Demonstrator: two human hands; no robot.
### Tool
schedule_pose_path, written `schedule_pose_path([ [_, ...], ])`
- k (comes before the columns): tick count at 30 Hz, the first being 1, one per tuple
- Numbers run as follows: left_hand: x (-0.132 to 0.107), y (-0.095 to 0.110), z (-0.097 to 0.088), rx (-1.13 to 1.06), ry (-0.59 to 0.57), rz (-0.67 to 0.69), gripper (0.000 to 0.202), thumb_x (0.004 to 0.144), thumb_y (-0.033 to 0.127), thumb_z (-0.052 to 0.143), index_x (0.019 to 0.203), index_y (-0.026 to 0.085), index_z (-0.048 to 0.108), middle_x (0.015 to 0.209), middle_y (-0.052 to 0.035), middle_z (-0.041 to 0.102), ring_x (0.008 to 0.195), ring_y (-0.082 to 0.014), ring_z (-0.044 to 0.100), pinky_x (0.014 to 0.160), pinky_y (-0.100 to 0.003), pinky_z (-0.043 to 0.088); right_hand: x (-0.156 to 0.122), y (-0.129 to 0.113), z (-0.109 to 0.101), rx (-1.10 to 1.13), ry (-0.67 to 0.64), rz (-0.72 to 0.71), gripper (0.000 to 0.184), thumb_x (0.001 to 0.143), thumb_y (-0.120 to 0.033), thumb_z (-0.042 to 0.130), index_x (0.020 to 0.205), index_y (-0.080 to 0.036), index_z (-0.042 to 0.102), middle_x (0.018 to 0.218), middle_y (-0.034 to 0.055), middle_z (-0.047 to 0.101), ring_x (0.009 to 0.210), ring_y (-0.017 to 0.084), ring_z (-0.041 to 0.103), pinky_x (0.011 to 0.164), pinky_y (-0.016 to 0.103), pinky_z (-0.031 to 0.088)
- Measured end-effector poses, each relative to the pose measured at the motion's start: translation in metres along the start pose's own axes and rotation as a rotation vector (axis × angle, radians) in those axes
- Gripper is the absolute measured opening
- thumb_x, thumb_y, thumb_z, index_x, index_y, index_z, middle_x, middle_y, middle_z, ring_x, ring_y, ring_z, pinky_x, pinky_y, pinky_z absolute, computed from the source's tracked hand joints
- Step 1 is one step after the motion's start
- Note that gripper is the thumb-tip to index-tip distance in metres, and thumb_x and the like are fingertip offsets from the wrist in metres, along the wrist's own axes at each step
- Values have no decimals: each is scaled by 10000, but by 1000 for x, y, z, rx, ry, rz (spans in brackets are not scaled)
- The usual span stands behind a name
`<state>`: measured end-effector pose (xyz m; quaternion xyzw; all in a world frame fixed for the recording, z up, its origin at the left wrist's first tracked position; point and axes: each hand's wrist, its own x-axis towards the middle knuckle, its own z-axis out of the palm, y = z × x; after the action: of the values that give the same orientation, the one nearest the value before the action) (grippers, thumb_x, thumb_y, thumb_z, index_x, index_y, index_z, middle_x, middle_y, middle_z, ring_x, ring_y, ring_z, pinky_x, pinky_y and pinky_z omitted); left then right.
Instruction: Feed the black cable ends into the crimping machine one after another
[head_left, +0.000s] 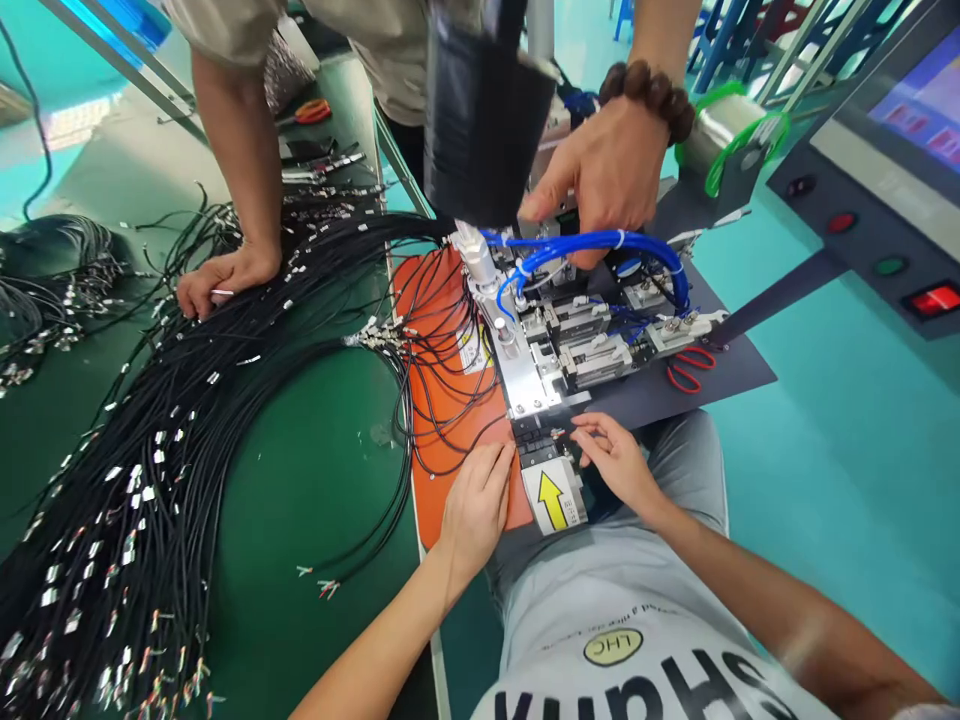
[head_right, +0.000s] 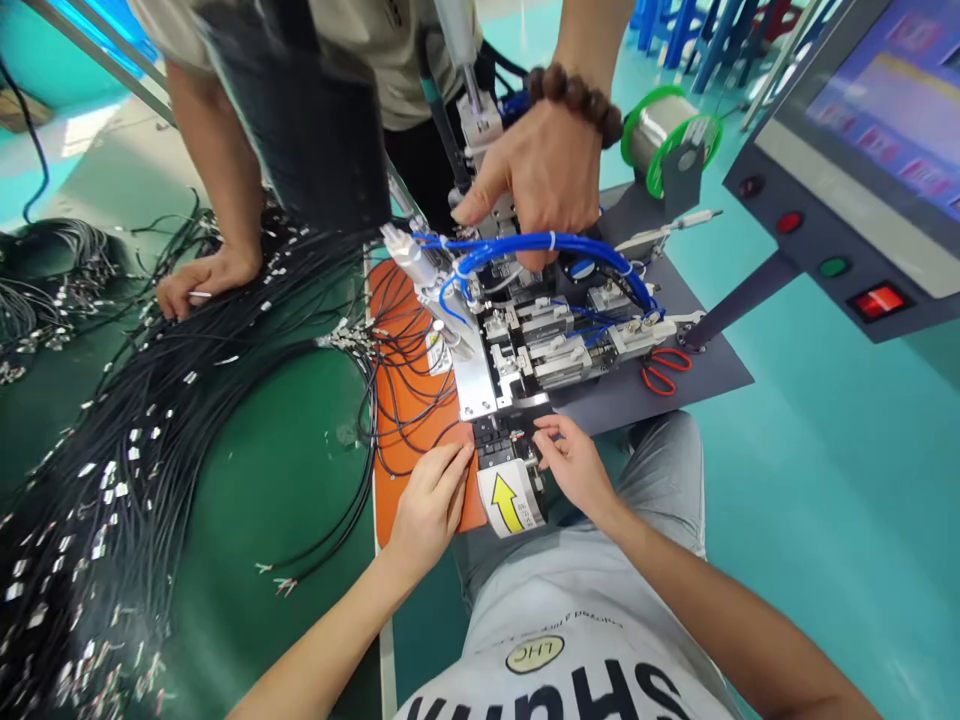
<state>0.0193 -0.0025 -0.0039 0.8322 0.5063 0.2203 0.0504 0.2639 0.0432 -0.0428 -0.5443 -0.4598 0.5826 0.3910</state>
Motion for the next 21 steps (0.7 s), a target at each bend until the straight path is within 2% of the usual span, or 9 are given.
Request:
schedule_pose_path([
  [10,3,5,0,-33,15,-5,572,935,78,499,1487,189,398,1238,-153,597,1168,-273,555,998,-464,526,-14,14,-11,27,4,66,372,880,-485,646,1127,-207,623,1036,48,659,621,107,616,664,294,514],
  [21,-5,6,0,-18,26,-15,534,945,92,482,1469,182,433,1277,-160,595,1218,-270,549,1012,-454,533,-26,17,-18,21,29,66,405,857,-531,664,1087,-199,636,980,51,666,602,126,621,672,316,514],
])
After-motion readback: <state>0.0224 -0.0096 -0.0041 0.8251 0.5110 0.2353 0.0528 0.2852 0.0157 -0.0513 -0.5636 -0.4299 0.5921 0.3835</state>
